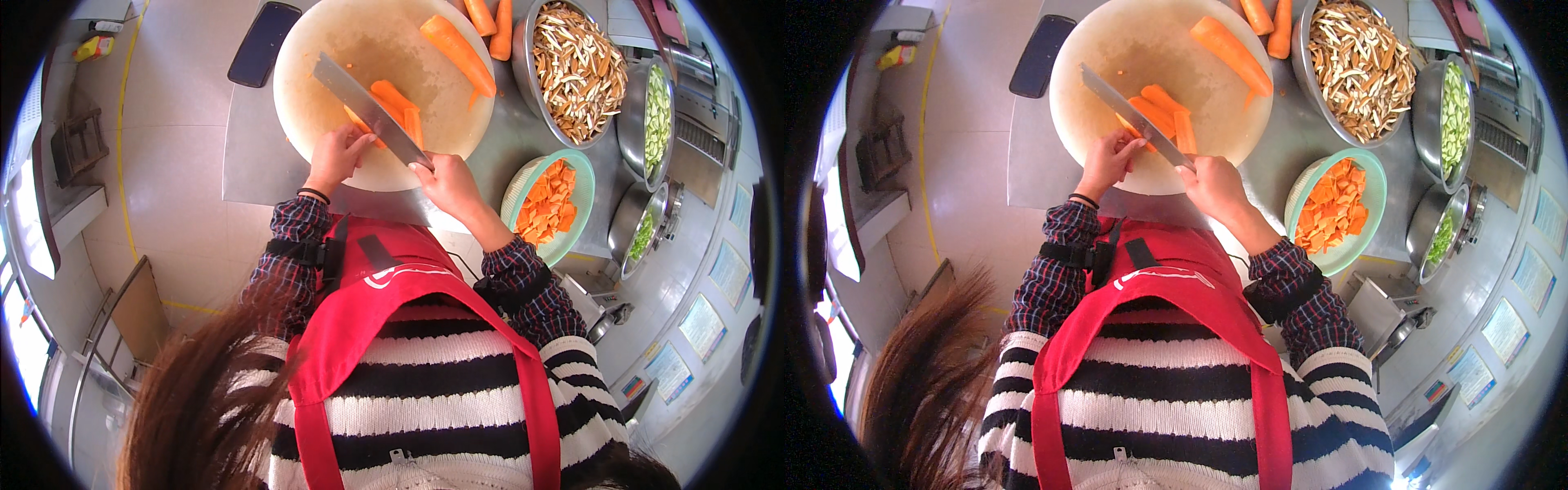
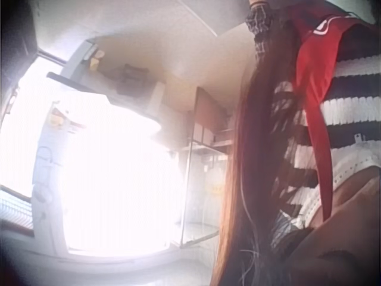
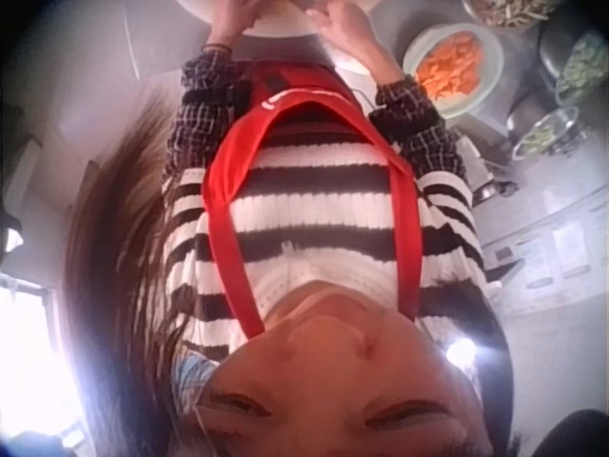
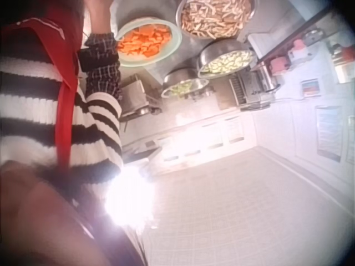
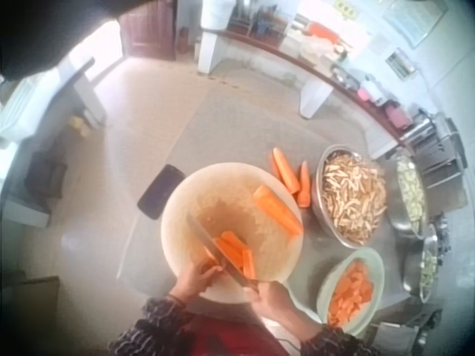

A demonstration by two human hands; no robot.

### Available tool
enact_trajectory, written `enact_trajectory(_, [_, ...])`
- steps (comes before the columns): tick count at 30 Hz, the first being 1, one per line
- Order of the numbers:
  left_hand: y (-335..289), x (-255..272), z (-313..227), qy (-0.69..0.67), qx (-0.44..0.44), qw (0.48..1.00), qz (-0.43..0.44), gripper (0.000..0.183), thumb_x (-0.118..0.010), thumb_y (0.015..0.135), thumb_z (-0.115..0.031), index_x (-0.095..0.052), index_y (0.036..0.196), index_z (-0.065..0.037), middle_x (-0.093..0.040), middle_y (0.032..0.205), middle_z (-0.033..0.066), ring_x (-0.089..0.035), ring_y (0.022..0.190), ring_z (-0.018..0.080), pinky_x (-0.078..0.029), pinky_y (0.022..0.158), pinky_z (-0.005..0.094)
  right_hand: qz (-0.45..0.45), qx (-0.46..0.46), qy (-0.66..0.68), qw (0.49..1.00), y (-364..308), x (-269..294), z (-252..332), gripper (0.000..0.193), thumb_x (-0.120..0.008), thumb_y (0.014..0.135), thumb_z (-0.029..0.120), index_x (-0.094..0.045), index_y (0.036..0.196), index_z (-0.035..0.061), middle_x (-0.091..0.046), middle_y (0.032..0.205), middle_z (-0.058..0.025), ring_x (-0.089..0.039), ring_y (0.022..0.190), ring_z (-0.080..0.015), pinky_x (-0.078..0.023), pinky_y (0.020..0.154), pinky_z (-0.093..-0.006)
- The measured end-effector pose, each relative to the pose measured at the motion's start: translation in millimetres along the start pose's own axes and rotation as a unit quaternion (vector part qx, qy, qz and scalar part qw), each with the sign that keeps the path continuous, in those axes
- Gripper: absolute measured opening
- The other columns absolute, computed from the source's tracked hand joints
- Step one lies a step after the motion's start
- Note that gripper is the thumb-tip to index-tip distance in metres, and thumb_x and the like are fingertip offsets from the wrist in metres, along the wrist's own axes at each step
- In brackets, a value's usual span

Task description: The person slices peeled carrots into thin pieces on a cutting board using a knife. The sliced carrots are collected in a bowl. The person briefly walks to a stove area and returns to continue slicing.

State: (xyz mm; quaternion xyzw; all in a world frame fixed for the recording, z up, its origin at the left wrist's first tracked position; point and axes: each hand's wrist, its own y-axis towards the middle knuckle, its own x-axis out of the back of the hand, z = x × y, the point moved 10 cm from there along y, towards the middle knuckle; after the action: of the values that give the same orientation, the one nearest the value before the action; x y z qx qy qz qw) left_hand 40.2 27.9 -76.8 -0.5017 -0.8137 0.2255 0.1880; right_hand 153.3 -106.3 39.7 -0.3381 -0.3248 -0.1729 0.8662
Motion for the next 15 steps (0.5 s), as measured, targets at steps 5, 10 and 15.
enact_trajectory(5, [1,0,-1,0.021,-0.007,1.0,-0.011,0.035,-0.069,0.096,-0.038,-0.065,0.087,-0.004,-0.061,0.055,0.0033,-0.05,0.038,0.0119,-0.04,0.04,0.029,0.034,-0.037,0.062,0.997,5,1,-14,0.025,-0.063,0.092,0.027,-0.071,0.092,0.0029,-0.064,0.071,-0.0221,-0.065,0.071,-0.0418,-0.05,0.067,-0.0476])
enact_trajectory(10, [1,0,-1,0.035,0.003,0.999,-0.007,0.036,-0.069,0.096,-0.038,-0.065,0.087,-0.004,-0.062,0.055,0.0039,-0.052,0.04,0.0132,-0.041,0.043,0.03,0.07,-0.035,0.076,0.994,11,-1,-19,0.025,-0.064,0.096,0.021,-0.068,0.098,-0.0039,-0.051,0.061,-0.0053,-0.046,0.058,-0.0125,-0.042,0.057,-0.0335])
enact_trajectory(15, [1,2,-6,0.077,-0.015,0.997,-0.018,0.036,-0.068,0.096,-0.037,-0.065,0.087,-0.003,-0.064,0.058,0.0059,-0.061,0.048,0.0166,-0.045,0.049,0.0327,0.068,-0.028,0.068,0.995,15,1,-20,0.025,-0.064,0.095,0.021,-0.069,0.099,-0.0041,-0.052,0.063,-0.0056,-0.047,0.059,-0.0126,-0.043,0.059,-0.0327])
